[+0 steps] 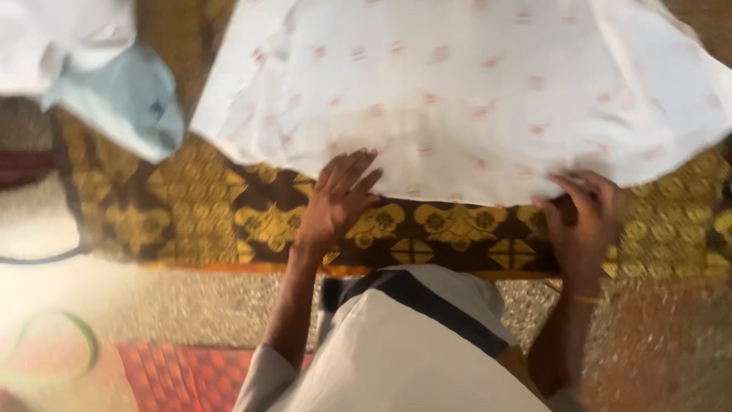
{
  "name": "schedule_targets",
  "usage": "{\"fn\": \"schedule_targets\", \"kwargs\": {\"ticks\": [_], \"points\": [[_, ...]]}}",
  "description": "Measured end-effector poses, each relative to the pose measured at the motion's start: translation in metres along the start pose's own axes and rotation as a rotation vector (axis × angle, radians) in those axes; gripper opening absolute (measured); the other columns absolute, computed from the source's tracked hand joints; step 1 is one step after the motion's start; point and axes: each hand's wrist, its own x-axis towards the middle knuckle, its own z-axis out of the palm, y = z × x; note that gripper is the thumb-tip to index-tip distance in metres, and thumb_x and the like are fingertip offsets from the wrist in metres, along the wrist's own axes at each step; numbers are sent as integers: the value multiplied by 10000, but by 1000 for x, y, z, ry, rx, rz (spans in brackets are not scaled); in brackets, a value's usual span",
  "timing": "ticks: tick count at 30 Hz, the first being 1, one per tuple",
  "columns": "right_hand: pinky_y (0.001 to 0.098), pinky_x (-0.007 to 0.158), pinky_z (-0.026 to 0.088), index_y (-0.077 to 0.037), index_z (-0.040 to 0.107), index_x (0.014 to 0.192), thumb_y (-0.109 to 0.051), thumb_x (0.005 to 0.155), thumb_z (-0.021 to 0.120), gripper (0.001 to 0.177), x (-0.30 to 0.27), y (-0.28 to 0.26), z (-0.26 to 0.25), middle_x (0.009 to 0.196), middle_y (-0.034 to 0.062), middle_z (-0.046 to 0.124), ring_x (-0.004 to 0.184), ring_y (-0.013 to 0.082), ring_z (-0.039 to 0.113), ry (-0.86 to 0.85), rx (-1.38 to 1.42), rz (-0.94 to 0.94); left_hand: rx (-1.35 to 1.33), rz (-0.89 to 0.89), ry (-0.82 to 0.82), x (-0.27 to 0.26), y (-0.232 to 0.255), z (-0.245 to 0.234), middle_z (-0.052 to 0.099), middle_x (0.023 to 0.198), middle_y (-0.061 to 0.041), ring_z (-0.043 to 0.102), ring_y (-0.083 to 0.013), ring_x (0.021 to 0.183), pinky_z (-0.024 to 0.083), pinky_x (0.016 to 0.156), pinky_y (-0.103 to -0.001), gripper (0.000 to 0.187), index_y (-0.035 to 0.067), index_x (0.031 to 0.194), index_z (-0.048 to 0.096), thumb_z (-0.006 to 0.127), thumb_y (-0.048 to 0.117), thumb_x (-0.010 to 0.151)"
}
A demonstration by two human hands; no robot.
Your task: The person irons a white patterned shirt laid out on a patterned ironing board. They smooth the fabric with their hands, then use a steam iron to press the front, sleeves, and collar areas. The shirt remains on the board throughout the clip.
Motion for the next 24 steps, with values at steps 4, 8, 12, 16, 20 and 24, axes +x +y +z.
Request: {"fn": "schedule_targets", "kwargs": {"ticks": [4, 8, 12, 16, 20, 24], "points": [[367, 1141, 388, -218, 771, 1180, -315, 982, 873, 243, -1, 30, -15, 1326, -57, 644, 1207, 217, 522, -64, -308, -260, 150, -71, 72, -34, -30, -10, 612, 1486, -115, 537, -288, 1435, 455, 1221, -460, 267, 87, 1260, 723, 742, 44, 997], [381, 1141, 349, -263, 770, 1024, -273, 1058, 843, 81, 4, 66, -10, 1219, -135, 693, 1132, 145, 540, -6, -399, -330, 159, -95, 99, -33, -33, -23, 642, 1431, -127, 553, -294, 1383, 467, 1168, -478, 205, 61, 1110, 741, 748, 7, 912], [374, 1167, 330, -231, 728, 993, -269, 1076, 766, 99, 1, 82, -10, 1182, -116, 695, 1236, 184, 558, 22, -366, -377, 125, -92, 75, -22, -23, -37, 662, 1370, -137, 565, -311, 1351, 472, 1139, -481, 241, 16, 1021, 743, 725, -47, 790], [363, 1194, 330, -211, 681, 981, -213, 1129, 745, 161, -12, 91, -18, 1161, -107, 672, 1192, 172, 551, 10, -371, -327, 89, -53, 86, -19, -18, -37, 662, 1387, -116, 568, -293, 1360, 470, 1153, -459, 254, 32, 1027, 744, 691, -71, 801], [371, 1192, 320, -203, 685, 1026, -208, 1052, 701, 31, -17, 94, -26, 1195, -103, 665, 1210, 161, 553, 6, -418, -275, 77, -50, 80, -26, -20, -30, 673, 1374, -118, 574, -288, 1353, 482, 1147, -465, 252, 33, 1022, 750, 685, -66, 800], [386, 1187, 304, -198, 693, 1075, -268, 1067, 788, 119, -16, 77, -31, 1245, -94, 657, 1237, 173, 546, -38, -418, -268, 54, -41, 186, -32, -37, -12, 672, 1334, -140, 581, -285, 1334, 497, 1110, -475, 171, 9, 1087, 709, 778, 142, 1006]]}}
